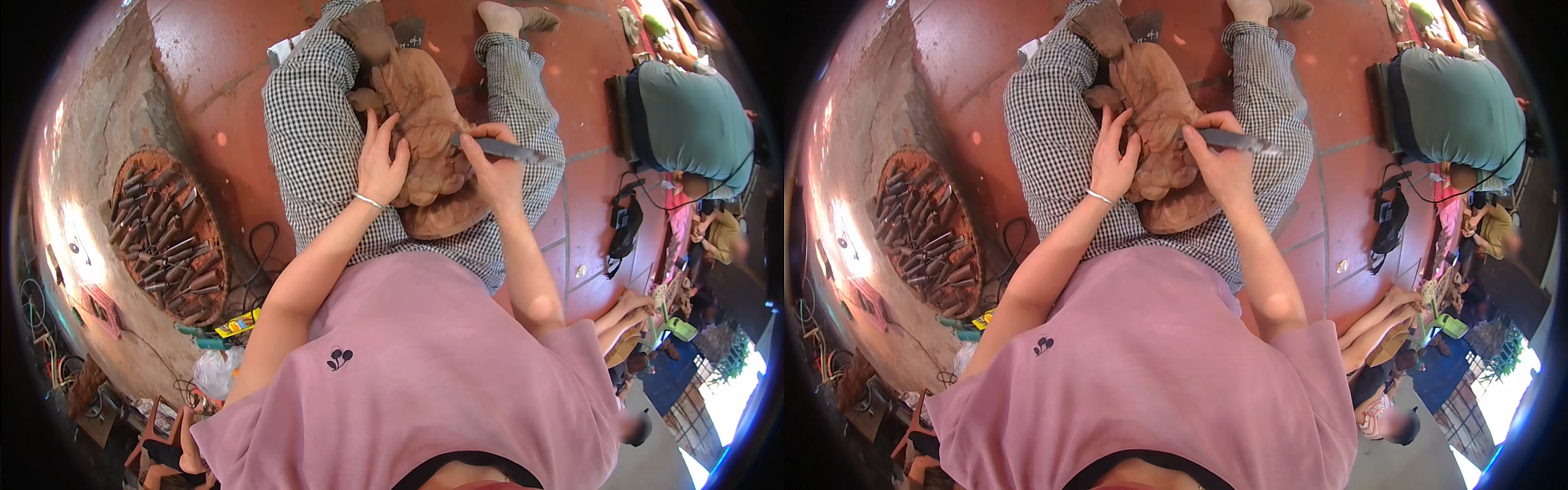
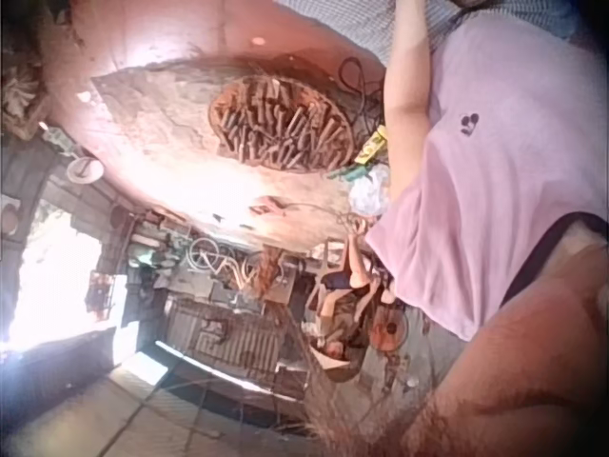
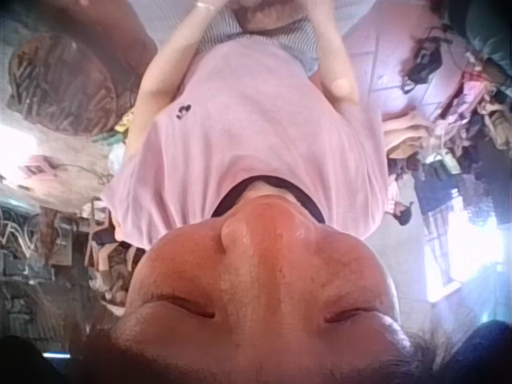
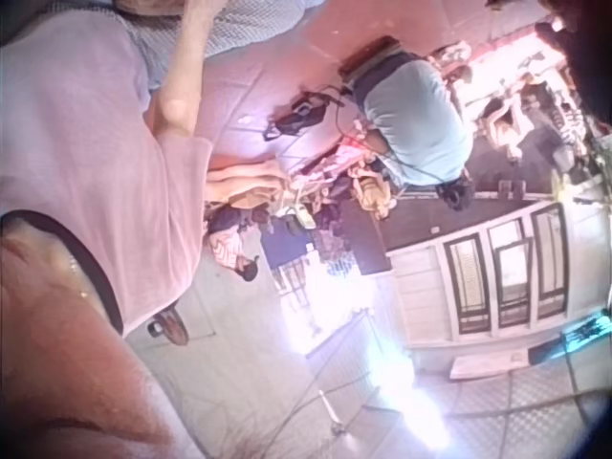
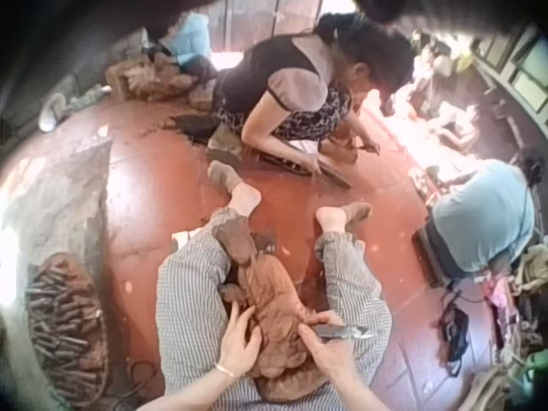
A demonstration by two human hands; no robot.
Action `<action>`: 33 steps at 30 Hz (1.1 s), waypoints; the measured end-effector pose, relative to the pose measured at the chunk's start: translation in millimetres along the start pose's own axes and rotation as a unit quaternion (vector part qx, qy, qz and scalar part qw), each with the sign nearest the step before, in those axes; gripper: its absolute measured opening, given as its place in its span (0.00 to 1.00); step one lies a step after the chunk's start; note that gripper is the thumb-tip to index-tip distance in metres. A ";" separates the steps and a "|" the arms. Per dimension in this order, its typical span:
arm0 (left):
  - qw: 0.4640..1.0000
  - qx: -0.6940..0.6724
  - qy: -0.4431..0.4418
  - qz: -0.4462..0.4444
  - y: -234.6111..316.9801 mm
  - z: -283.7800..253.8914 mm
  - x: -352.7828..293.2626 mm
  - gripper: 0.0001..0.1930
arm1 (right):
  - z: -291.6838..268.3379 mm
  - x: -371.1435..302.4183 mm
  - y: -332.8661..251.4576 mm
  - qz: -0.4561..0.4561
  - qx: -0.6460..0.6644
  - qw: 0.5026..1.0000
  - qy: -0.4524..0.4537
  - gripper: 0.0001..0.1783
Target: The person sits on the floor and uses a carving knife to shape a large piece of wood resting on their lap. They repeatedly scrape and carve the surface, occasionally adjusting the wood's position and switching tools from a basket nearby.
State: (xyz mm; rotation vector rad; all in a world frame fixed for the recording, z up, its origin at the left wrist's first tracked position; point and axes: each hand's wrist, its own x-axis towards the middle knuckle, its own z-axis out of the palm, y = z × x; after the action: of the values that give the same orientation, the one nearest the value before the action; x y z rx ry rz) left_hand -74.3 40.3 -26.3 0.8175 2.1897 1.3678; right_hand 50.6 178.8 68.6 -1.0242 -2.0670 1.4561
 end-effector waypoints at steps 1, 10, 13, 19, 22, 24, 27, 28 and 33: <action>1.000 0.001 0.000 -0.001 -0.5 -0.1 -0.3 0.25 | 1.7 -7.1 -5.8 -0.005 0.008 1.000 -0.004 0.09; 1.000 0.002 -0.001 -0.001 -1.6 1.5 0.1 0.24 | 6.3 -14.8 4.9 -0.144 -0.089 0.985 -0.015 0.06; 1.000 -0.001 -0.004 -0.006 0.8 -0.8 0.1 0.24 | 2.5 -14.9 11.4 -0.117 -0.021 0.993 -0.006 0.06; 1.000 0.001 -0.007 -0.010 1.5 -0.4 0.1 0.25 | 9.7 -17.1 5.8 -0.153 -0.066 0.986 -0.005 0.06; 1.000 -0.002 -0.006 -0.014 1.8 -1.1 -0.4 0.25 | 6.6 -15.6 5.7 -0.116 -0.018 0.993 0.005 0.04; 1.000 -0.004 -0.004 -0.011 1.3 0.1 0.2 0.25 | 10.0 -18.7 -1.7 -0.143 -0.101 0.985 0.001 0.04; 1.000 0.002 -0.002 -0.007 -0.6 1.5 0.1 0.25 | 14.6 -19.7 -2.3 -0.200 -0.141 0.970 -0.005 0.05; 1.000 0.006 -0.001 -0.006 0.3 1.6 0.1 0.25 | 14.0 -18.8 -1.2 -0.186 -0.127 0.974 -0.004 0.05; 1.000 -0.005 0.002 -0.013 1.1 1.3 0.1 0.25 | 11.9 -19.7 -2.5 -0.119 -0.085 0.989 0.014 0.04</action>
State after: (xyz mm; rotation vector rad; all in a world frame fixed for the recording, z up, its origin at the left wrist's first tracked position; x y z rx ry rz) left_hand -73.2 41.6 -25.8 0.7814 2.1860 1.3683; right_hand 54.3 156.0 68.1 -0.8182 -2.2346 1.1582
